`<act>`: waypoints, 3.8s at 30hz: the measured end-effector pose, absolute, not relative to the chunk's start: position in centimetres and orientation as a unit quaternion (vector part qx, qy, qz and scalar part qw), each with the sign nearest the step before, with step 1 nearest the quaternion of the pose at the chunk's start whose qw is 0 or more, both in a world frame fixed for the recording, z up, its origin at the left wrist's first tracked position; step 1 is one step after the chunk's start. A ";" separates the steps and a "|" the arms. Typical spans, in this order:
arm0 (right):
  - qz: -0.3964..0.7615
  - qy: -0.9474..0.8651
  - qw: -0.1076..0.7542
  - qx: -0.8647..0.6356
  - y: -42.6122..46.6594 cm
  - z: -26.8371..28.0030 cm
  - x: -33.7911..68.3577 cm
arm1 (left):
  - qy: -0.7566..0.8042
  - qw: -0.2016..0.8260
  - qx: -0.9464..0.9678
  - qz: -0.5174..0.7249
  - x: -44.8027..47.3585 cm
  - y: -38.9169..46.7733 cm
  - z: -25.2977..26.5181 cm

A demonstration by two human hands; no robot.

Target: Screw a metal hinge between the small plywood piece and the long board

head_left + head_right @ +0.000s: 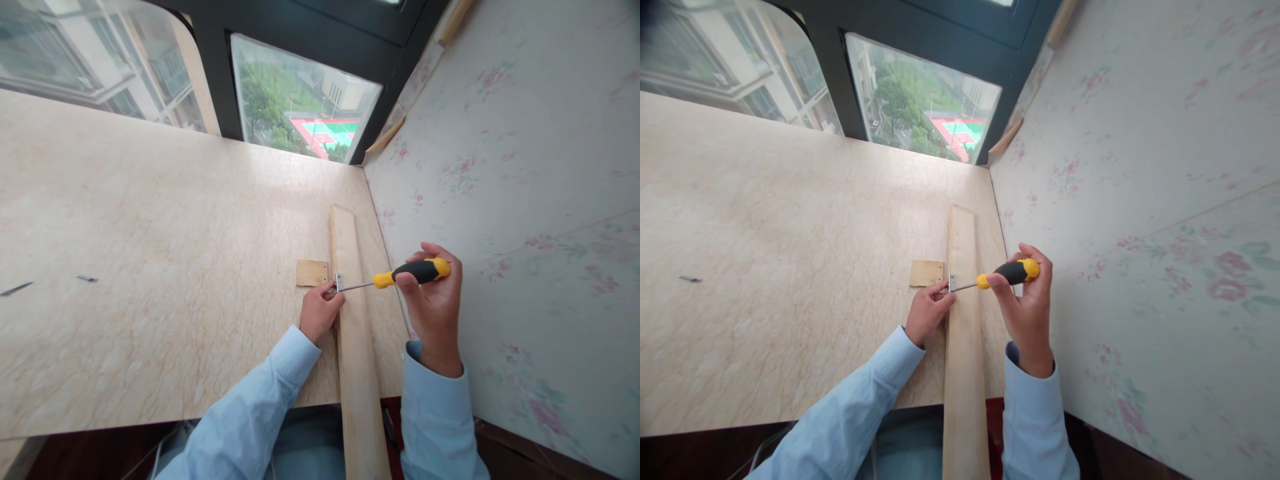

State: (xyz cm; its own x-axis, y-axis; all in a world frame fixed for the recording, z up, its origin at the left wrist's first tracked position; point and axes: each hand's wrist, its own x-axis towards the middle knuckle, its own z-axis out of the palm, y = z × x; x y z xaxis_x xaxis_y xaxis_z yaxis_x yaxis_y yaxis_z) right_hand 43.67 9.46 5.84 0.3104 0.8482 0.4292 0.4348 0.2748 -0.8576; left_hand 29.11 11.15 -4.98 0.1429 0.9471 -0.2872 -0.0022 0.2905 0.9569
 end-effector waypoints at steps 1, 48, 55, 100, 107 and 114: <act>0.225 -0.562 0.569 -0.556 9.3 6.1 43.5 | 0.525 0.608 0.449 0.391 29.1 11.2 -5.0; 0.321 -0.546 0.569 -0.524 7.7 7.0 43.1 | 0.535 0.592 0.456 0.394 29.2 11.1 -4.4; 0.077 -0.519 0.592 -0.611 9.0 5.5 43.6 | 0.530 0.590 0.461 0.397 29.2 11.2 -4.6; 0.092 -0.576 0.113 -0.804 13.8 -2.6 47.6 | 0.564 0.454 0.599 0.342 29.3 10.9 -5.1; 0.098 -0.634 0.246 -0.727 10.0 -1.6 44.0 | 0.561 0.430 0.617 0.347 29.5 10.5 -5.5; 0.306 -0.590 0.242 -0.707 7.4 -2.6 43.1 | 0.518 0.494 0.580 0.389 28.9 10.4 -6.0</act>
